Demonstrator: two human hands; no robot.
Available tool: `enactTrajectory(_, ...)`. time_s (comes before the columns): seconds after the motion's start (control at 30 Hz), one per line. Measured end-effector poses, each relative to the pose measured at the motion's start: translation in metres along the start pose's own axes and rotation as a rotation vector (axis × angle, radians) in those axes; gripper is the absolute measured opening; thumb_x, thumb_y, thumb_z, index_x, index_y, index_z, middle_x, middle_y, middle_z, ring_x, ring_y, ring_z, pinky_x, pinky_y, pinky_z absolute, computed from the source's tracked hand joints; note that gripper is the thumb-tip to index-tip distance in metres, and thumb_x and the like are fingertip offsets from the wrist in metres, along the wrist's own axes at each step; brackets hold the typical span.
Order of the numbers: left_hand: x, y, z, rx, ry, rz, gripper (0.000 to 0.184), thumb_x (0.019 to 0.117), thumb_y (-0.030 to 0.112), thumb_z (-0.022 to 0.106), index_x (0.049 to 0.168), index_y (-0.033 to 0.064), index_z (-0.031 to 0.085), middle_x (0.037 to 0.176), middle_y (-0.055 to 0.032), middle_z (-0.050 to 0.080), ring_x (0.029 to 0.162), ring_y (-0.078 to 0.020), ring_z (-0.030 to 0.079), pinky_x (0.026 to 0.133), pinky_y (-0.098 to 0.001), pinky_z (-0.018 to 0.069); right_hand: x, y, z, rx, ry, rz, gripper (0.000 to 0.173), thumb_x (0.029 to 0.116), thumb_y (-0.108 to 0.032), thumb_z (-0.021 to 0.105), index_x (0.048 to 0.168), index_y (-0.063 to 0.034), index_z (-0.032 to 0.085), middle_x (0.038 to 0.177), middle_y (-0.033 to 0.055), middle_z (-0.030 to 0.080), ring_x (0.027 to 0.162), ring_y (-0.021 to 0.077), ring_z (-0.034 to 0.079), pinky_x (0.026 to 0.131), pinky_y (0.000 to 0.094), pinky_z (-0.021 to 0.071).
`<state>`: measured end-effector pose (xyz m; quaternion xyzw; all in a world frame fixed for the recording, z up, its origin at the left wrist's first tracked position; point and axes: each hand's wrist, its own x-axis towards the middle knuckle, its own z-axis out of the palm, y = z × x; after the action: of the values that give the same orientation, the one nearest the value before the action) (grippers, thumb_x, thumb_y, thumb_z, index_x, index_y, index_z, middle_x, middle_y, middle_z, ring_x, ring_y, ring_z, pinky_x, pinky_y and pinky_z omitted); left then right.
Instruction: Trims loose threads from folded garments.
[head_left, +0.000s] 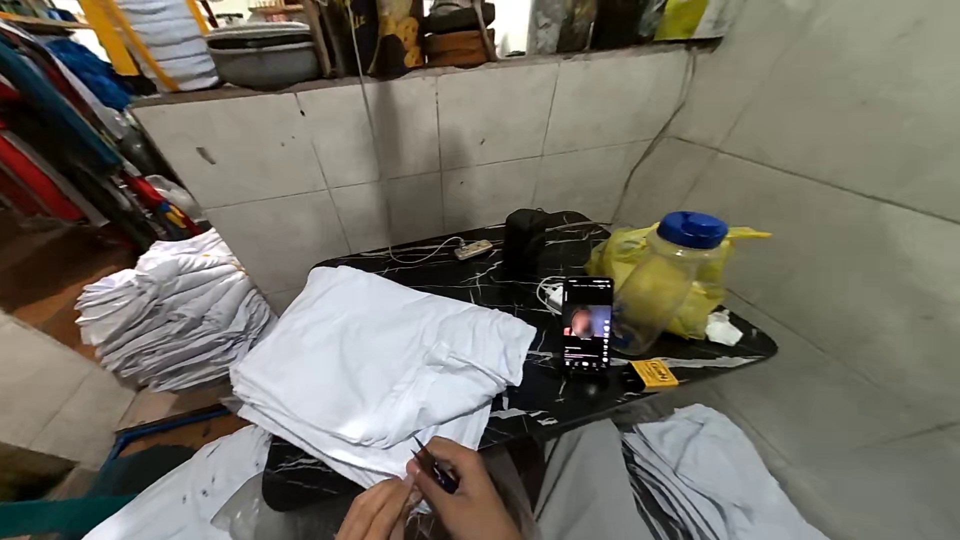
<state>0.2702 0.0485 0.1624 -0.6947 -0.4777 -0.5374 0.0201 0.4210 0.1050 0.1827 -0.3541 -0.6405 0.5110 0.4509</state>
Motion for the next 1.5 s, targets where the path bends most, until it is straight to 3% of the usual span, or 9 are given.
enactTrajectory(0.27,-0.005,-0.002,0.006,-0.019,0.004,-0.072,0.014,0.099,0.012,0.064,0.094,0.0015,0.073,0.094,-0.0109,0.073,0.097,-0.0071,0.07,0.09,-0.0188,0.0557,-0.007,0.0,-0.002,-0.035,0.052,0.016,0.022,0.0964,-0.017,0.069,0.093,0.0049,0.072,0.085,0.0102,0.066,0.079,0.011,0.061,0.073,0.0261,0.0517)
enactTrajectory(0.43,0.003,-0.009,-0.001,-0.333,0.018,-0.243,0.01,0.1041,0.023,0.06,0.101,0.0154,0.065,0.098,0.0057,0.07,0.092,-0.0005,0.067,0.083,-0.0205,0.0584,-0.018,-0.006,-0.013,-0.353,0.078,-0.117,0.035,0.0949,-0.033,0.074,0.111,-0.0023,0.072,0.099,0.0118,0.071,0.084,0.0186,0.069,0.073,0.038,0.0585)
enactTrajectory(0.53,0.008,-0.006,-0.008,-0.422,0.008,-0.301,0.006,0.103,0.027,0.061,0.103,0.0235,0.066,0.107,0.0108,0.071,0.101,-0.0009,0.068,0.088,-0.022,0.0582,-0.024,-0.006,-0.015,-0.415,0.12,-0.204,0.034,0.0924,-0.032,0.077,0.104,-0.0007,0.071,0.091,0.0123,0.073,0.073,0.0177,0.068,0.064,0.0354,0.0569)
enactTrajectory(0.63,0.006,-0.006,-0.01,-0.312,-0.064,-0.193,0.008,0.0984,0.02,0.07,0.099,0.0124,0.071,0.112,-0.0008,0.07,0.107,-0.0032,0.066,0.091,-0.0211,0.0576,-0.02,-0.009,-0.012,-0.124,0.198,-0.093,0.021,0.0888,-0.014,0.078,0.101,0.0022,0.07,0.084,0.0094,0.07,0.068,0.0087,0.062,0.062,0.0237,0.053)
enactTrajectory(0.77,-0.002,-0.004,-0.006,-0.025,-0.144,0.044,0.009,0.0937,0.006,0.071,0.091,-0.0004,0.077,0.1,-0.0152,0.074,0.103,-0.017,0.07,0.097,-0.0247,0.0541,-0.004,0.0,-0.007,0.025,0.029,0.04,0.027,0.0983,-0.028,0.069,0.097,-0.0017,0.073,0.081,0.0033,0.068,0.068,0.0055,0.06,0.063,0.0243,0.0514)
enactTrajectory(0.9,-0.005,-0.004,-0.002,0.096,-0.168,0.16,0.015,0.0929,0.001,0.062,0.09,-0.0006,0.076,0.097,-0.0139,0.076,0.099,-0.0203,0.07,0.096,-0.0245,0.0526,0.006,0.009,-0.002,-0.115,-0.034,-0.001,0.032,0.0981,-0.028,0.067,0.089,0.0018,0.072,0.08,0.0094,0.065,0.073,0.013,0.06,0.067,0.0295,0.0508)
enactTrajectory(1.1,-0.001,-0.007,-0.003,-0.235,0.03,-0.13,0.003,0.092,0.009,0.075,0.092,0.0069,0.076,0.089,-0.0008,0.076,0.089,-0.0038,0.072,0.085,-0.0205,0.0596,-0.008,-0.007,0.008,-0.081,0.107,0.105,0.022,0.1008,-0.018,0.063,0.099,0.0022,0.07,0.079,0.0088,0.066,0.067,0.0105,0.06,0.064,0.0275,0.0501)
enactTrajectory(1.3,-0.005,-0.007,0.0,-0.024,0.033,-0.221,0.017,0.093,0.011,0.074,0.102,-0.0038,0.077,0.086,-0.0088,0.074,0.083,-0.0054,0.069,0.082,-0.0178,0.0568,-0.012,-0.005,0.016,0.145,0.156,0.138,0.012,0.0966,-0.009,0.067,0.101,0.0018,0.07,0.087,0.004,0.068,0.071,0.0038,0.061,0.065,0.0223,0.0526)
enactTrajectory(1.5,-0.001,-0.004,0.005,0.087,0.064,-0.175,0.013,0.0952,0.008,0.066,0.09,0.0001,0.074,0.081,-0.0086,0.062,0.082,-0.0066,0.061,0.081,-0.0133,0.0507,-0.017,-0.01,0.019,0.214,0.175,0.175,0.016,0.0893,0.0,0.073,0.105,0.0022,0.072,0.095,0.0035,0.072,0.057,-0.0014,0.055,0.052,0.0174,0.0486)
